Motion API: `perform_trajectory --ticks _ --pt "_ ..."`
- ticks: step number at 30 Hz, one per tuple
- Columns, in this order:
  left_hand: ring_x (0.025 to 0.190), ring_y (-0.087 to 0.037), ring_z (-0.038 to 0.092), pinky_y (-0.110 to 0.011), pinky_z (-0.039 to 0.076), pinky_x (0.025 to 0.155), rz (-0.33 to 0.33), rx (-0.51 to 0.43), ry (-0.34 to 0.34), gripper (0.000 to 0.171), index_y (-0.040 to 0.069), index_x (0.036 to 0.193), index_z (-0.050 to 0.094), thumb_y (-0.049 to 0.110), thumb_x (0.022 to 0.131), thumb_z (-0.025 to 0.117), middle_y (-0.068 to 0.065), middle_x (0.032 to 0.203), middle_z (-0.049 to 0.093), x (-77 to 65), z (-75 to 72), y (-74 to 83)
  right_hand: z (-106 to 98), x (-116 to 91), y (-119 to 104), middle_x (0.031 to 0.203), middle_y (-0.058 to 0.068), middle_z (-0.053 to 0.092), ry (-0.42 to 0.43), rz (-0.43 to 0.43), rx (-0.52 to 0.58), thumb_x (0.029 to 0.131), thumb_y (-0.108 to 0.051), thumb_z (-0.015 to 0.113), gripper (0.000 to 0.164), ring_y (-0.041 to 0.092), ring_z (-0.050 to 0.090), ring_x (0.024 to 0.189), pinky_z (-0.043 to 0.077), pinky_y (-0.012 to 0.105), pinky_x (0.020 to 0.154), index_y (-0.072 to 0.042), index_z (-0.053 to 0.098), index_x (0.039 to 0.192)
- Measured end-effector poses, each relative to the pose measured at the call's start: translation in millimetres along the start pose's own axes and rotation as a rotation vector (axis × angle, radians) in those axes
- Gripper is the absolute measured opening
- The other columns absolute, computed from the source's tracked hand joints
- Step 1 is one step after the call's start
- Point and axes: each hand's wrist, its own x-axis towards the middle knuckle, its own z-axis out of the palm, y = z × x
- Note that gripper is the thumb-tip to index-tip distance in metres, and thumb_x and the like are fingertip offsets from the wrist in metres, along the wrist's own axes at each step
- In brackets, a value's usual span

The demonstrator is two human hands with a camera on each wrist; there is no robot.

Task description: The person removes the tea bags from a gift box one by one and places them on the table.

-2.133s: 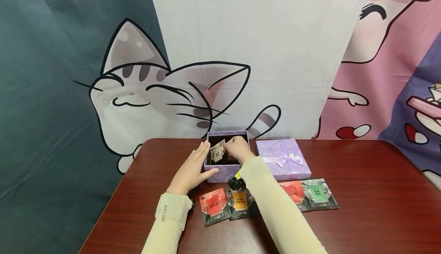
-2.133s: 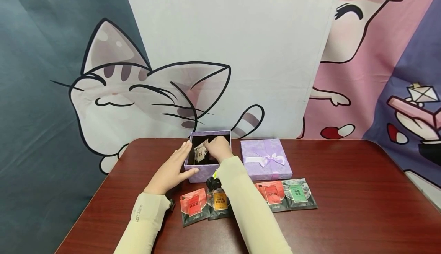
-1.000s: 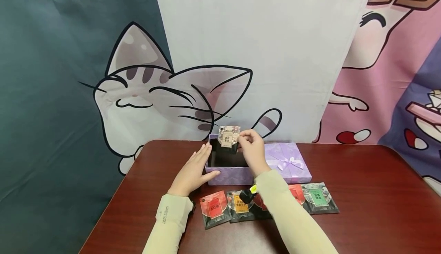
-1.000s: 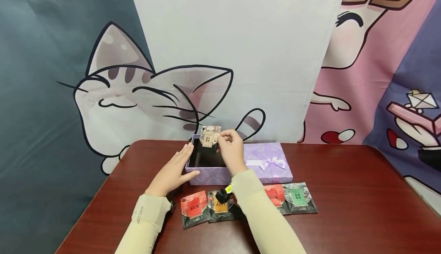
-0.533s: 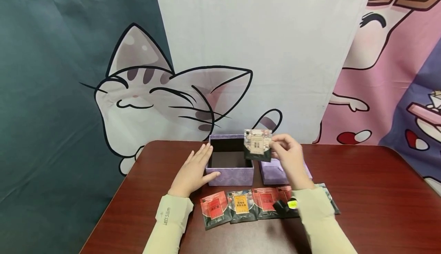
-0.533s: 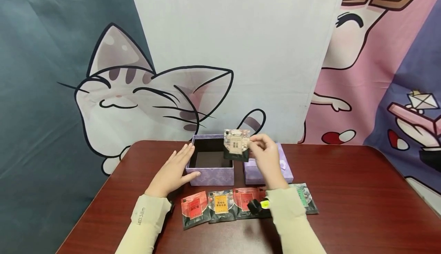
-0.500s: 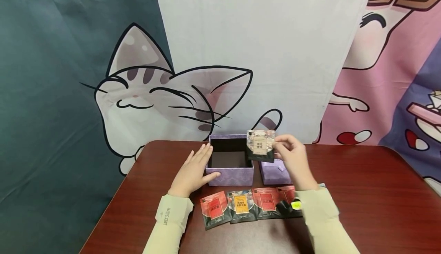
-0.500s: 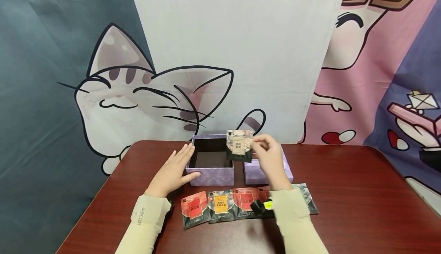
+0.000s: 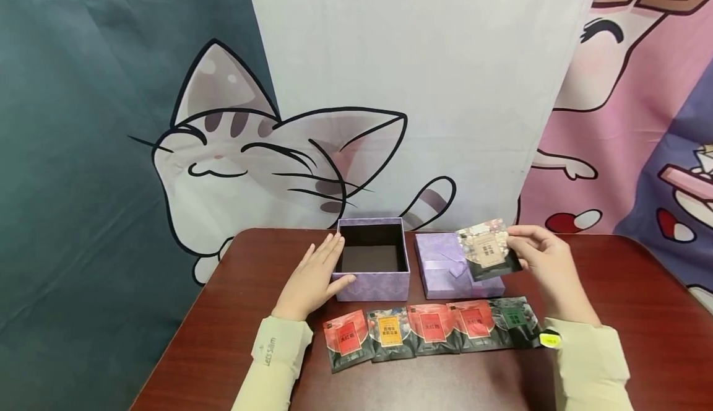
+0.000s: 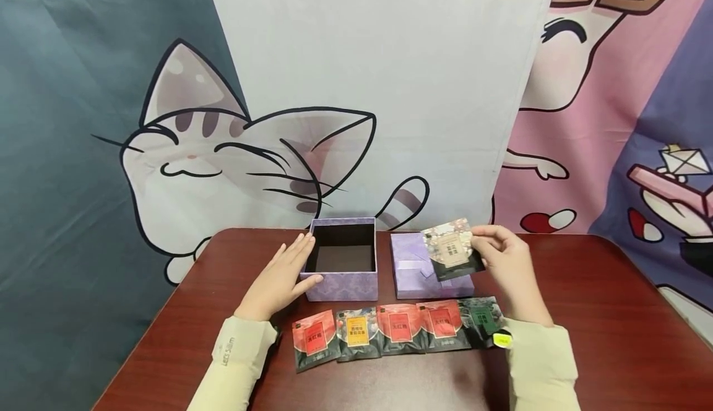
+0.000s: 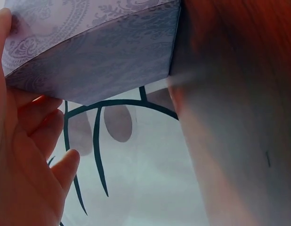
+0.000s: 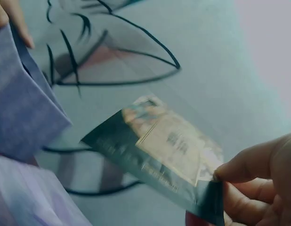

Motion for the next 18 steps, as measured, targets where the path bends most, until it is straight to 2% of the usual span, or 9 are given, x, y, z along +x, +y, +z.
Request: perform_trajectory --ticks 6,9,12,16,18 --pt "0.155 -0.021 0.018 -0.048 0.015 0.125 -0.003 -0.023 0.002 0.085 0.005 0.159 0.030 0.058 0.098 0.057 -0.009 0.166 0.025 -0.9 1.7 -1.2 -33.4 2.9 4.9 0.086 -0.022 0.070 0.000 0.071 -0.190 0.101 -0.020 0.063 0.015 0.000 0.063 0.073 0.053 0.016 0.063 -0.028 0.074 0.108" --pt "0.154 -0.022 0.019 -0.049 0.016 0.124 0.002 -0.032 0.018 0.085 0.004 0.159 0.032 0.057 0.098 0.058 -0.010 0.166 0.027 -0.2 0.2 -2.3 -46.8 4.3 8.6 0.087 -0.025 0.068 0.008 0.081 -0.282 0.101 -0.020 0.062 0.017 -0.001 0.062 0.073 0.052 0.017 0.062 -0.026 0.074 0.111" --pt "0.154 -0.022 0.019 -0.049 0.017 0.124 0.002 -0.040 0.014 0.085 0.004 0.159 0.031 0.058 0.098 0.057 -0.010 0.166 0.027 0.2 -1.4 -3.2 -60.6 4.4 12.3 0.087 -0.025 0.064 -0.002 0.092 -0.412 0.102 -0.020 0.059 0.026 -0.001 0.060 0.072 0.051 0.019 0.062 -0.011 0.071 0.123" --pt "0.154 -0.022 0.019 -0.047 0.016 0.125 -0.010 -0.055 0.003 0.086 0.004 0.159 0.031 0.057 0.098 0.058 -0.010 0.166 0.027 -1.8 -2.8 -4.4 -78.4 4.0 17.3 0.093 -0.008 0.065 -0.071 0.133 -0.566 0.104 -0.018 0.050 0.044 0.001 0.058 0.071 0.052 0.022 0.061 0.012 0.052 0.137" --pt "0.154 -0.022 0.019 -0.046 0.015 0.125 -0.013 -0.061 0.003 0.086 0.004 0.159 0.031 0.057 0.097 0.059 -0.010 0.166 0.027 -2.6 -3.1 -5.0 -86.0 4.0 20.3 0.095 0.000 0.066 -0.111 0.156 -0.584 0.105 -0.013 0.047 0.046 0.003 0.059 0.071 0.054 0.024 0.061 0.019 0.046 0.138"
